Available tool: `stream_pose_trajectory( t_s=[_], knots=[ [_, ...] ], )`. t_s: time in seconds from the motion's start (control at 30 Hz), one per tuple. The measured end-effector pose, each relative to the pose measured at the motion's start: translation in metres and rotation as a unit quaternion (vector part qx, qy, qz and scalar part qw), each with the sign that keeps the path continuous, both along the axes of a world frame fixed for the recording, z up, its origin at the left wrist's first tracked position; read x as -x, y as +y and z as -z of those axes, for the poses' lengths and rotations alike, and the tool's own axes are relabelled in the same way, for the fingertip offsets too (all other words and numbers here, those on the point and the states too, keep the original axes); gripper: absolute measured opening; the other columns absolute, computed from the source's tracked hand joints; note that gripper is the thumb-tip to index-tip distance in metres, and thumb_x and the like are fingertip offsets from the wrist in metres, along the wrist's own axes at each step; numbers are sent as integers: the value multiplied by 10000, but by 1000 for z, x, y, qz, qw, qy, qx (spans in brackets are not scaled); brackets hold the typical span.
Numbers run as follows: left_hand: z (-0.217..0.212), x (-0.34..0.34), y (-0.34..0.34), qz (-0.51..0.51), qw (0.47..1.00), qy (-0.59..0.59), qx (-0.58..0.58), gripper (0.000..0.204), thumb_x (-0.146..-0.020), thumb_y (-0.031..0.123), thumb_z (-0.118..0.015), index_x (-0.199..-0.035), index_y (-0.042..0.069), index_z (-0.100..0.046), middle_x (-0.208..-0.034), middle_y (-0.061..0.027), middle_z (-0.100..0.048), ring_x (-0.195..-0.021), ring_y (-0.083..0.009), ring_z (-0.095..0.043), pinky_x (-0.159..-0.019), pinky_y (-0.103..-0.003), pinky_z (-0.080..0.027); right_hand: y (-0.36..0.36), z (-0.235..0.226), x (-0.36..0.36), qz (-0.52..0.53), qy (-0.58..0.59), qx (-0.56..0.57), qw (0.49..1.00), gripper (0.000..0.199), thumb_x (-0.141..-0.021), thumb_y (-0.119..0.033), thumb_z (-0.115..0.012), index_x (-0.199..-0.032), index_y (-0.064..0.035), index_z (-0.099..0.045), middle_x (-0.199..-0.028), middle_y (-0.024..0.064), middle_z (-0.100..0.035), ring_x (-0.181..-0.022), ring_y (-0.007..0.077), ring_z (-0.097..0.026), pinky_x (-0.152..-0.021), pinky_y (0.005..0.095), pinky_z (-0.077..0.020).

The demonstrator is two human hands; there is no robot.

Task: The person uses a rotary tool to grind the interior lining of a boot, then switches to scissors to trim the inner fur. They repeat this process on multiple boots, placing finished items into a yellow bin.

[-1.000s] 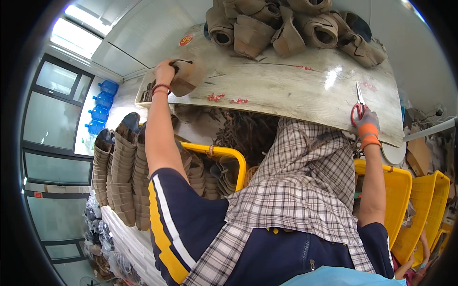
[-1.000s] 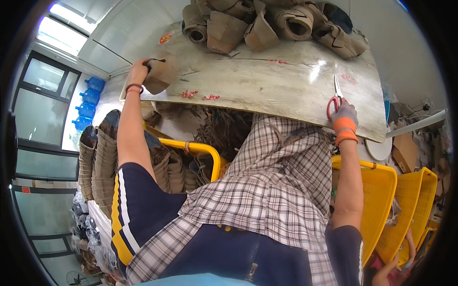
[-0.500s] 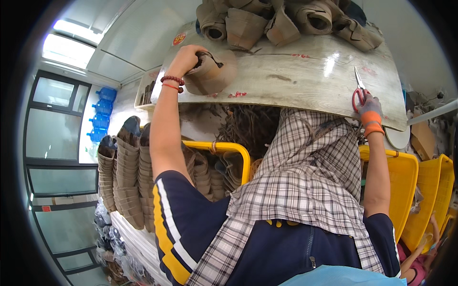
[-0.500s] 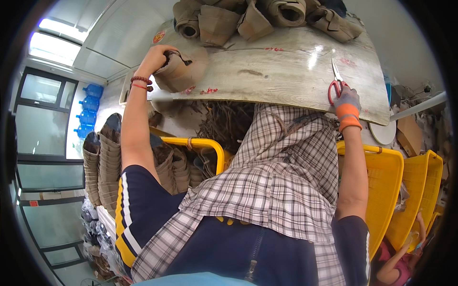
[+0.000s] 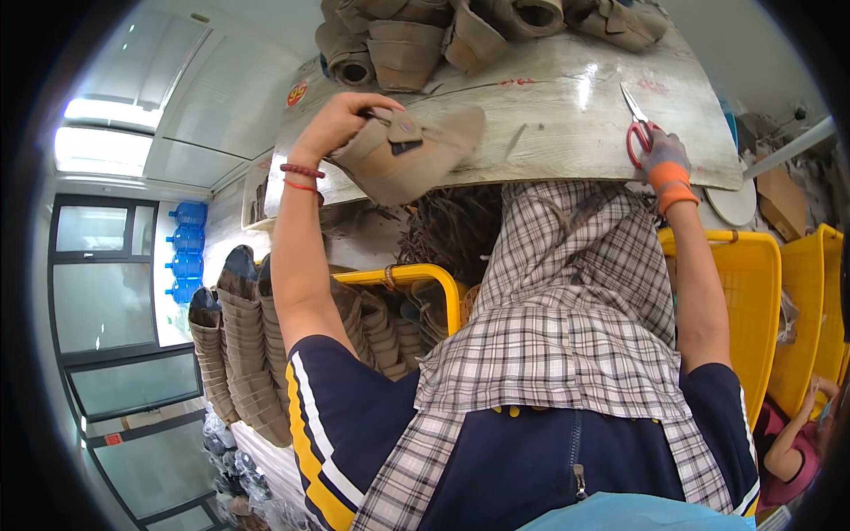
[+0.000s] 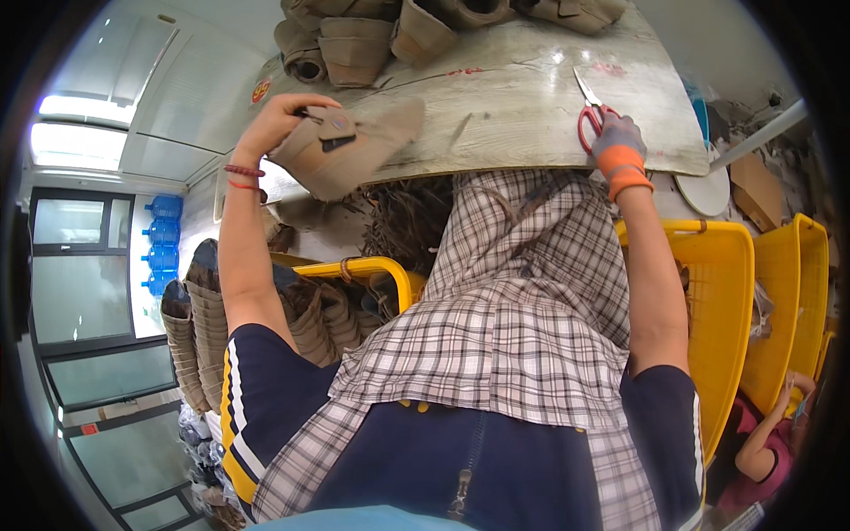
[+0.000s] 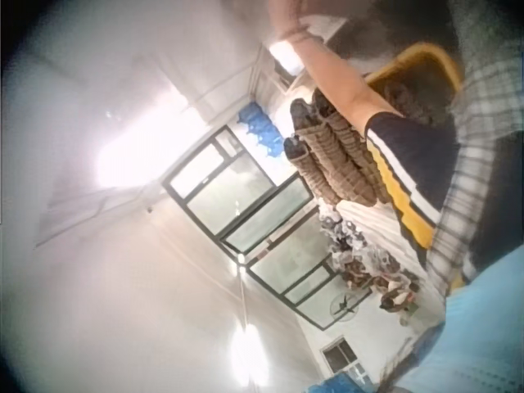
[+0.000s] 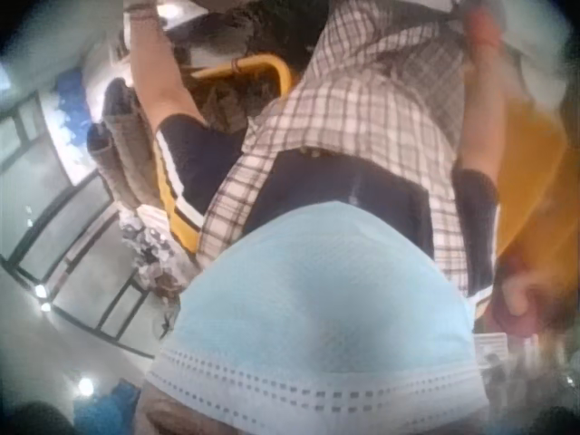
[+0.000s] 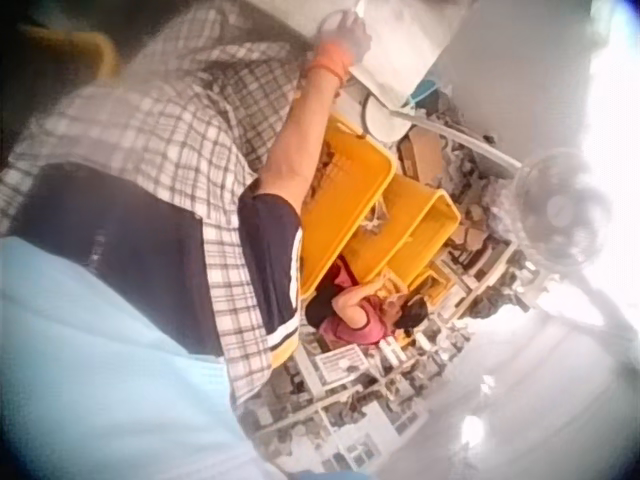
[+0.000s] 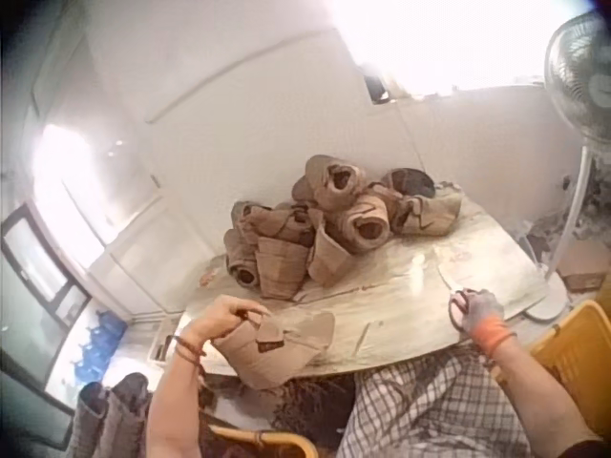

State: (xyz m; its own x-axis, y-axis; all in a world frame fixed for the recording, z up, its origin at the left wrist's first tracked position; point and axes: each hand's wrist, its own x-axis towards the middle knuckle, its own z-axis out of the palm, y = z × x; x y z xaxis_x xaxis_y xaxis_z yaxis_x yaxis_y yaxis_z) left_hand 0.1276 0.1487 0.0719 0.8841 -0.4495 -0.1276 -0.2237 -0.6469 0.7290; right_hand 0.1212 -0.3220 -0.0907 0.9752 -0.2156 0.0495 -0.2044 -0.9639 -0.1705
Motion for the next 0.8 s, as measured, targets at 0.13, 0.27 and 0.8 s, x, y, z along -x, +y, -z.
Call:
stream_pose_trajectory(
  t_s=[0.13,0.27,0.8],
  knots=[
    [8,-27,-1,-43,987,-111,-111,447,-659,-121,-419,-1026,9,-638,-919,-104,-666,-854,-166,-613,-808,-273,-468,-11,17,-9,-8,-21,1,1000,293,-789,-130,-537,-1077,-100,-584,-1084,175,-567,-1025,341,-560,-852,417,-477],
    [45,-37,-49,64,991,-116,-32,469,-641,-118,-410,-1025,22,-641,-922,-139,-665,-881,-210,-619,-822,-274,-462,-5,11,-7,-5,-20,1,1000,295,-788,-136,-545,-1076,-89,-584,-1081,179,-568,-1017,348,-563,-860,415,-471],
    [25,135,-3,-213,884,188,371,363,-812,-15,-531,-1173,1,-556,-1074,-108,-627,-956,-210,-614,-837,-317,-502,-20,-7,0,-64,96,62,991,435,-719,-198,-639,-1106,-34,-525,-1056,198,-616,-996,339,-597,-847,401,-482]
  ],
)
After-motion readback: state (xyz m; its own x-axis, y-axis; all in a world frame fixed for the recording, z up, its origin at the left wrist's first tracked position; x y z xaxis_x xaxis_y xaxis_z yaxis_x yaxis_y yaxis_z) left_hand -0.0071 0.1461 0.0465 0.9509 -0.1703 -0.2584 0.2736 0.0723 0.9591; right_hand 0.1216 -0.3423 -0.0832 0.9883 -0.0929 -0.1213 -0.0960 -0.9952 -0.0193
